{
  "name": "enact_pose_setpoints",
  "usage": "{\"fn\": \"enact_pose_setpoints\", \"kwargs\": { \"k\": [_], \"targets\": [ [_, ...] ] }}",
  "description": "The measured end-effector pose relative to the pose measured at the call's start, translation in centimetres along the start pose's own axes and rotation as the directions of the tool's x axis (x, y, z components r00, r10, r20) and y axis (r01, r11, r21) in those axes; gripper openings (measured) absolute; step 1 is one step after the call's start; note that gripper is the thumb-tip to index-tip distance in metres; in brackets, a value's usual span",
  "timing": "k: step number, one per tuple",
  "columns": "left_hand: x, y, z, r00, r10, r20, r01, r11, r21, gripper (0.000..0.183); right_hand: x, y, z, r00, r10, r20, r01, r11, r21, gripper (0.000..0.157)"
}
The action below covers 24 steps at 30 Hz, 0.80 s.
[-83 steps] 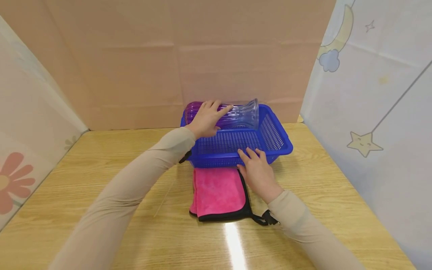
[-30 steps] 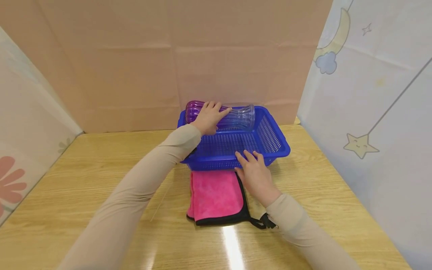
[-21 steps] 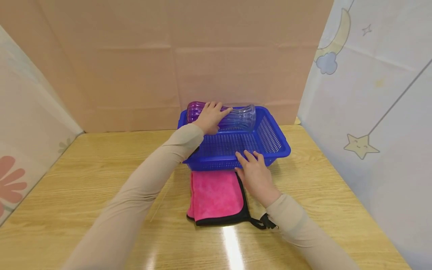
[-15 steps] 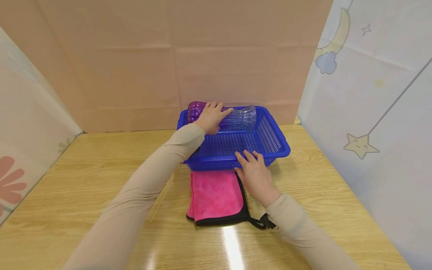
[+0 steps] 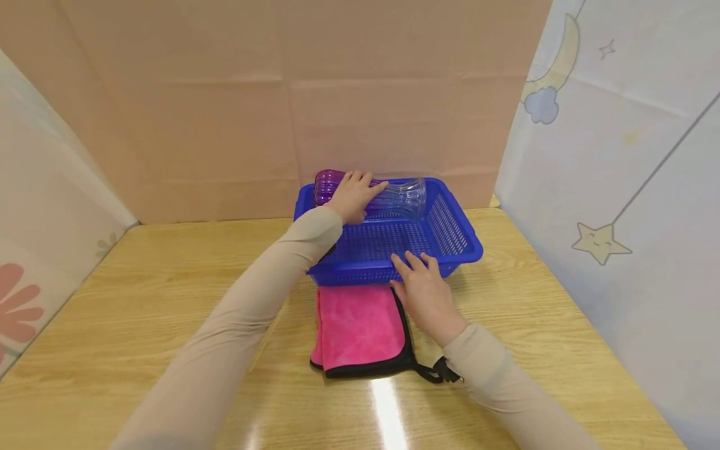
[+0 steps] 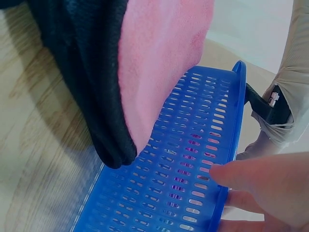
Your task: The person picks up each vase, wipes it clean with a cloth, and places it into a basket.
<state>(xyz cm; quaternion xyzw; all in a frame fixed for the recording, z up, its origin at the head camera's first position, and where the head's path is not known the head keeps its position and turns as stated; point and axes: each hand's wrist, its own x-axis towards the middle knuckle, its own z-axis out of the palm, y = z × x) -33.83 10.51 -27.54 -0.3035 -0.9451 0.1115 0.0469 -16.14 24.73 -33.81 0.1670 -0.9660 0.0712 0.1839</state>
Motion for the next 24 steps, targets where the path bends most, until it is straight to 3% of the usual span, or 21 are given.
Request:
{"fn": "enact_pose_setpoints", "kwargs": {
  "k": [24],
  "targets": [
    [0.8,0.4,2.1,0.998,0.01,0.056,-0.01,1.0,0.011,0.081,0.1,0.2,0.0,1.0,-0.018,0.005,0.018,1.0,-0.014,0.047]
  ]
}}
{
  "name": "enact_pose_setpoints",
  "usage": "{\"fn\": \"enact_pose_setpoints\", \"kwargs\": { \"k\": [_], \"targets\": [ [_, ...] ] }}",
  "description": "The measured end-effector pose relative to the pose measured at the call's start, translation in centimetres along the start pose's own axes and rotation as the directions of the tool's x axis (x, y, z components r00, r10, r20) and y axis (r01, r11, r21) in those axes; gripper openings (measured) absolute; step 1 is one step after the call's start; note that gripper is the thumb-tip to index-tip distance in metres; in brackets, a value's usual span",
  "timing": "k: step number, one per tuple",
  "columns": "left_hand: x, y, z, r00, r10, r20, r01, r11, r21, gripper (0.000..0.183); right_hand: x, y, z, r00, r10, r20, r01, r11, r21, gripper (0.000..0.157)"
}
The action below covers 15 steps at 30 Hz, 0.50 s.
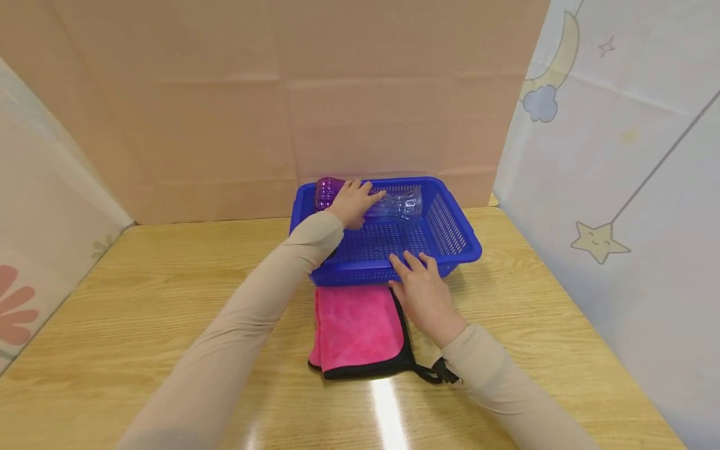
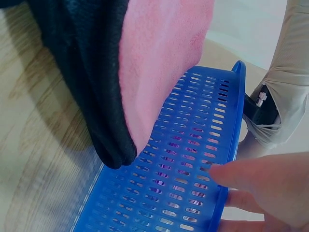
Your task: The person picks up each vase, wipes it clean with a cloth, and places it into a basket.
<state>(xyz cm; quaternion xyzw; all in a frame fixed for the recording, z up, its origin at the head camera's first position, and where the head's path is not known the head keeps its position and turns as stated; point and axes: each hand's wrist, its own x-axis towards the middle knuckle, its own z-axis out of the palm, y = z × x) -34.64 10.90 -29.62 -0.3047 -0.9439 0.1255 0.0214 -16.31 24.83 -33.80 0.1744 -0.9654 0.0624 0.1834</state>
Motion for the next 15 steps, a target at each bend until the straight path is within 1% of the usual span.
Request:
{"fn": "enact_pose_setpoints", "kwargs": {
  "k": [6,11,15],
  "targets": [
    [0.03,0.17,0.37,1.0,0.018,0.015,-0.018,1.0,0.018,0.082,-0.11,-0.05,0.0,1.0,-0.003,-0.01,0.003,1.0,0.006,0.046],
    [0.06,0.27,0.48,1.0,0.009,0.017,-0.009,1.0,0.025,0.082,-0.21,-0.08,-0.01,0.999,-0.001,-0.043,0.002,1.0,0.013,0.045],
    [0.17,0.27,0.79,1.0,0.005,0.031,-0.006,0.999,0.034,0.079,-0.26,-0.09,-0.06,0.999,0.005,-0.044,-0.005,1.0,0.018,0.045]
  ]
}}
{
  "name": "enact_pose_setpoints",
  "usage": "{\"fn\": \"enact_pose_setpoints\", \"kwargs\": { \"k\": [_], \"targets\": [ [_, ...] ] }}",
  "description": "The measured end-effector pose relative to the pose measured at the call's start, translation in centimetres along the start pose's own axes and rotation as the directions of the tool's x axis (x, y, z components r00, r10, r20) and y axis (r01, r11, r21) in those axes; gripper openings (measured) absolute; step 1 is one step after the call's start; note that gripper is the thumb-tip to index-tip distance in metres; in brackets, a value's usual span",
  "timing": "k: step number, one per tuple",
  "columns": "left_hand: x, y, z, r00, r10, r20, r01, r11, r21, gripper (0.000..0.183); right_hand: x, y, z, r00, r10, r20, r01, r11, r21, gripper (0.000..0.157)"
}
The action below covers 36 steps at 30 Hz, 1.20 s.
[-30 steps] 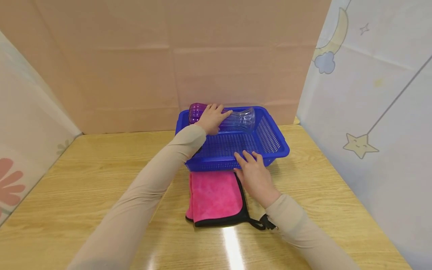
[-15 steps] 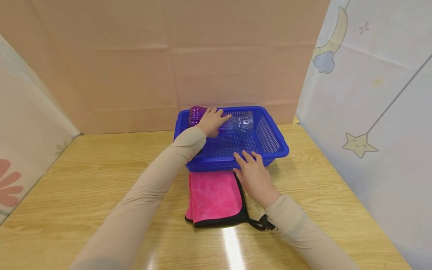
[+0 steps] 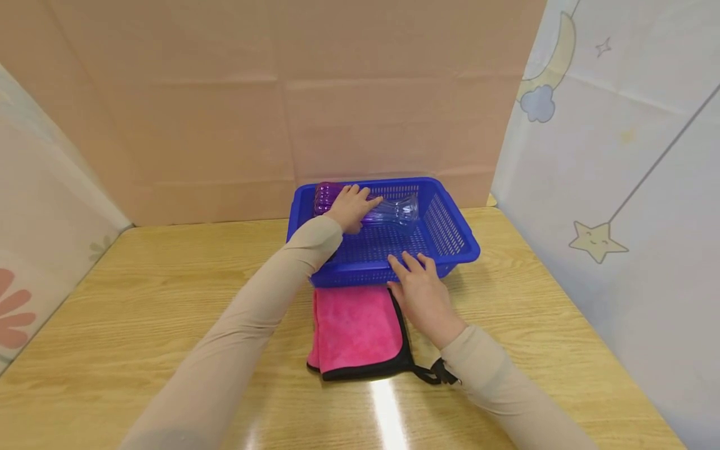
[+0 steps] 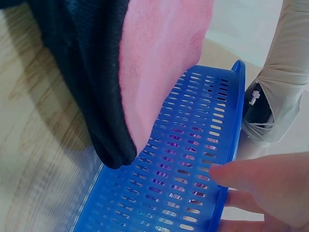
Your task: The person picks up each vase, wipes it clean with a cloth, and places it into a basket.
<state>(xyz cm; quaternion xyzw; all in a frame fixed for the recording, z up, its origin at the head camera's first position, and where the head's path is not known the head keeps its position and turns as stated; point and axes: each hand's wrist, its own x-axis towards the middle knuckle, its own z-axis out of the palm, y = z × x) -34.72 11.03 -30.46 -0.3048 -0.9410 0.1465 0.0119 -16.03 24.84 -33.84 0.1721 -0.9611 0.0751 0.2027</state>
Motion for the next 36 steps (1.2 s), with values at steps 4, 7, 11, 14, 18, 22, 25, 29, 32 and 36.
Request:
{"fn": "enact_pose_setpoints", "kwargs": {
  "k": [4,7,11,14,18,22,25,29,32,36],
  "targets": [
    [0.3,-0.1,0.5,1.0,0.009,0.002,-0.009,1.0,0.006,0.077,0.1,-0.1,-0.1,1.0,0.005,0.007,-0.005,1.0,-0.003,0.045],
    [0.5,-0.2,0.9,1.0,0.008,-0.003,-0.008,1.0,-0.014,0.077,0.1,-0.1,-0.1,1.0,0.005,0.01,-0.005,1.0,-0.01,0.045],
    [0.5,-0.4,1.2,1.0,-0.009,-0.003,0.009,0.998,-0.061,0.076,0.2,-0.1,-0.1,1.0,-0.002,0.01,0.002,1.0,-0.017,0.045],
    [0.4,-0.5,1.5,1.0,-0.021,0.011,0.022,0.994,-0.106,0.076,0.2,-0.1,-0.1,1.0,-0.003,0.011,0.003,1.0,-0.018,0.045],
    [0.1,-0.6,1.7,0.999,-0.026,0.029,0.03,0.99,-0.138,0.076,0.1,-0.1,0.0,1.0,-0.003,0.005,0.004,1.0,-0.02,0.045],
    [0.1,-0.6,1.7,0.999,-0.029,0.046,0.036,0.988,-0.147,0.075,0.0,0.0,0.1,1.0,-0.017,-0.013,0.016,1.0,-0.02,0.045],
    [0.1,-0.7,1.8,0.998,-0.032,0.055,0.04,0.987,-0.158,0.075,0.0,0.1,0.2,1.0,-0.017,-0.011,0.017,1.0,-0.018,0.045],
    [0.2,-0.7,1.9,0.998,-0.035,0.058,0.045,0.984,-0.172,0.074,0.1,0.1,0.1,1.0,-0.003,0.01,0.003,1.0,-0.015,0.045],
    [0.2,-0.7,2.0,0.997,-0.034,0.065,0.046,0.982,-0.183,0.075,0.1,0.1,0.1,1.0,-0.006,0.01,0.006,1.0,-0.019,0.045],
    [0.2,-0.8,2.1,0.997,-0.025,0.078,0.04,0.98,-0.193,0.076,0.2,0.0,0.1,1.0,-0.021,-0.005,0.021,0.999,-0.026,0.045]
  ]
}}
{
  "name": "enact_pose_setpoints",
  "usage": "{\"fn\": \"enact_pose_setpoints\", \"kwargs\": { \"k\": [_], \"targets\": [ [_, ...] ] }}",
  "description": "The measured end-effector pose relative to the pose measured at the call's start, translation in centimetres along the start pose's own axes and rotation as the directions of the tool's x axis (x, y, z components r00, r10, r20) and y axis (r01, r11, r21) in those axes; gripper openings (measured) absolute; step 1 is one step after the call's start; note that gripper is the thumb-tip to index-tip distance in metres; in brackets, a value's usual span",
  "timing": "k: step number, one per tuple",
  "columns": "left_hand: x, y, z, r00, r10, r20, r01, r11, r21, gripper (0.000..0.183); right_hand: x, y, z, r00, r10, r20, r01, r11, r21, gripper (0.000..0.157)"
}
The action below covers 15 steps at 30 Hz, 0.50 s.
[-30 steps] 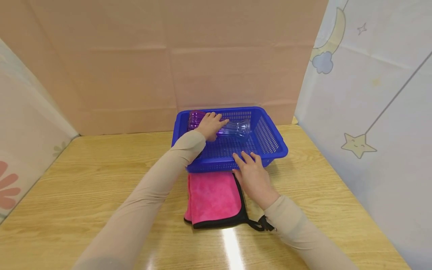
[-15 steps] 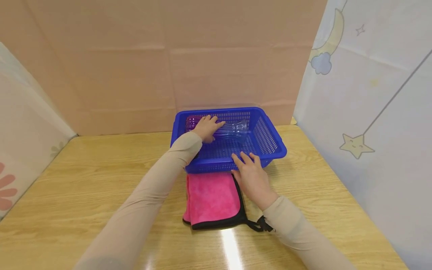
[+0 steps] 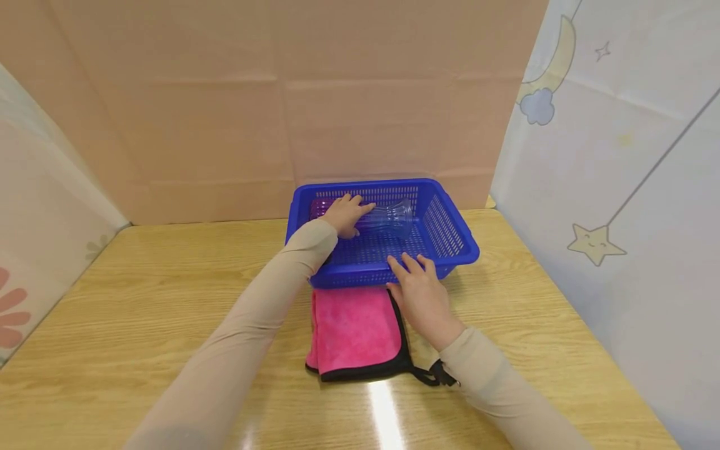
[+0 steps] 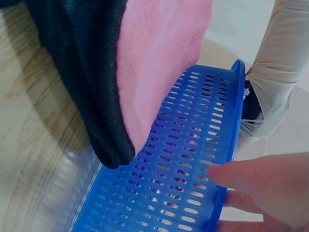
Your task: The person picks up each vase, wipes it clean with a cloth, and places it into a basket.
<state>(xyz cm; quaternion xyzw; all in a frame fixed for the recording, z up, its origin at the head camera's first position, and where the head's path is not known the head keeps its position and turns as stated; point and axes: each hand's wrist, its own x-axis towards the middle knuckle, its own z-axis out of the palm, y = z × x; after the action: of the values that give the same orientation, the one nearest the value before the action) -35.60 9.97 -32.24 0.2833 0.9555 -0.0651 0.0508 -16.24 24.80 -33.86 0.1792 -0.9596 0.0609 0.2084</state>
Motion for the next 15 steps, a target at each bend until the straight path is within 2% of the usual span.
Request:
{"fn": "enact_pose_setpoints", "kwargs": {
  "k": [15],
  "targets": [
    [-0.03,-0.11,0.0,1.0,0.004,-0.024,-0.004,1.0,0.003,0.079,-0.02,-0.03,-0.03,1.0,-0.005,-0.005,0.005,1.0,-0.001,0.044]
  ]
}}
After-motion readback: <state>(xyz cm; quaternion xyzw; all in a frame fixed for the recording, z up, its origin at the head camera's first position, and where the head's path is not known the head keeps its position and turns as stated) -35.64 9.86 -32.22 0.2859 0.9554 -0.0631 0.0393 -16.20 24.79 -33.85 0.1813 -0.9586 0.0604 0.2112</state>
